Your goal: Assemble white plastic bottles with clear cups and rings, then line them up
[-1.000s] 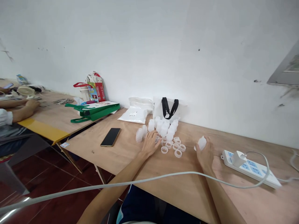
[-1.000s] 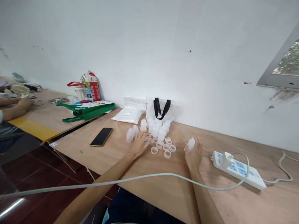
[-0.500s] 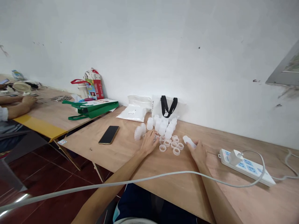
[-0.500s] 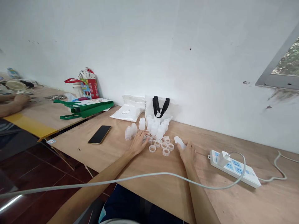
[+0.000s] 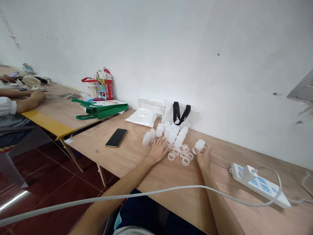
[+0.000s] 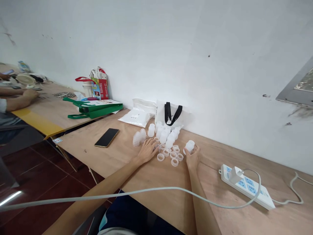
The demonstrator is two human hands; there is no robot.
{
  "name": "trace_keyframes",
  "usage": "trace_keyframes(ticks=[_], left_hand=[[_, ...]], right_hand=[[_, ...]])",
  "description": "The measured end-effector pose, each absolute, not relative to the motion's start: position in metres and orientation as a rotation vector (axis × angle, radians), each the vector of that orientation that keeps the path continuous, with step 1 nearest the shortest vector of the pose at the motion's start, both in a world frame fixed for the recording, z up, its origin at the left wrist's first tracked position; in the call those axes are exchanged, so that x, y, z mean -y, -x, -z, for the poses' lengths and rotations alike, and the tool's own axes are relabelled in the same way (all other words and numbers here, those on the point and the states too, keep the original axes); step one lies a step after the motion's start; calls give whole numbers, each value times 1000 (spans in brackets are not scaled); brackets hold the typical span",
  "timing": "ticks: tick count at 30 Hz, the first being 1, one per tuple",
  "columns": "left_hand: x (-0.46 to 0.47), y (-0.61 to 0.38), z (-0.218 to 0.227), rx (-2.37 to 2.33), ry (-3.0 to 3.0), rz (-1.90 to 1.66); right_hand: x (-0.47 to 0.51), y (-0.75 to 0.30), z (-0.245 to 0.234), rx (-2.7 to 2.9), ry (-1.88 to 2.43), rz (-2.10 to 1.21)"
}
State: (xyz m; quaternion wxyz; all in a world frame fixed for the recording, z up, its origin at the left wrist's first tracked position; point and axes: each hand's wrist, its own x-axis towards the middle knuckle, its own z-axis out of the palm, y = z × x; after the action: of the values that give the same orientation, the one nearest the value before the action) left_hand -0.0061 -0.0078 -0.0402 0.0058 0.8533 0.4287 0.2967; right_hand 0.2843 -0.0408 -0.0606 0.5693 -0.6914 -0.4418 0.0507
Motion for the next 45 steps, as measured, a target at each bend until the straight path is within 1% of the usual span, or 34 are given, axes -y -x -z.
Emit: trace_keyframes(ticks=[7, 11, 15, 21, 28, 32, 37, 45], left_hand=[[8, 8, 41, -1334, -2697, -940], [7, 7, 42, -1323, -2670, -964], [7, 8, 40, -1297, -2650, -1001], [17, 9, 29, -1175, -2671, -1223], [28, -5, 28, -1064, -2877, -959], [15, 1, 28, -1160, -2835, -947], [-3, 9, 28, -1061, -2879, -903], [-11, 7, 34, -1162, -2809, -993]], right_hand=[[-3, -277, 70, 1140, 1613, -255], [-3, -282, 72, 1216, 1520, -354], [4, -285, 70, 1195, 1456, -379], [31, -284, 71, 1065, 1433, -309], [65, -278, 73, 1058, 1516, -272], [74, -270, 68, 1159, 1555, -300], [77, -261, 60, 1218, 1592, -283], [88, -241, 59, 1824, 1595, 5]])
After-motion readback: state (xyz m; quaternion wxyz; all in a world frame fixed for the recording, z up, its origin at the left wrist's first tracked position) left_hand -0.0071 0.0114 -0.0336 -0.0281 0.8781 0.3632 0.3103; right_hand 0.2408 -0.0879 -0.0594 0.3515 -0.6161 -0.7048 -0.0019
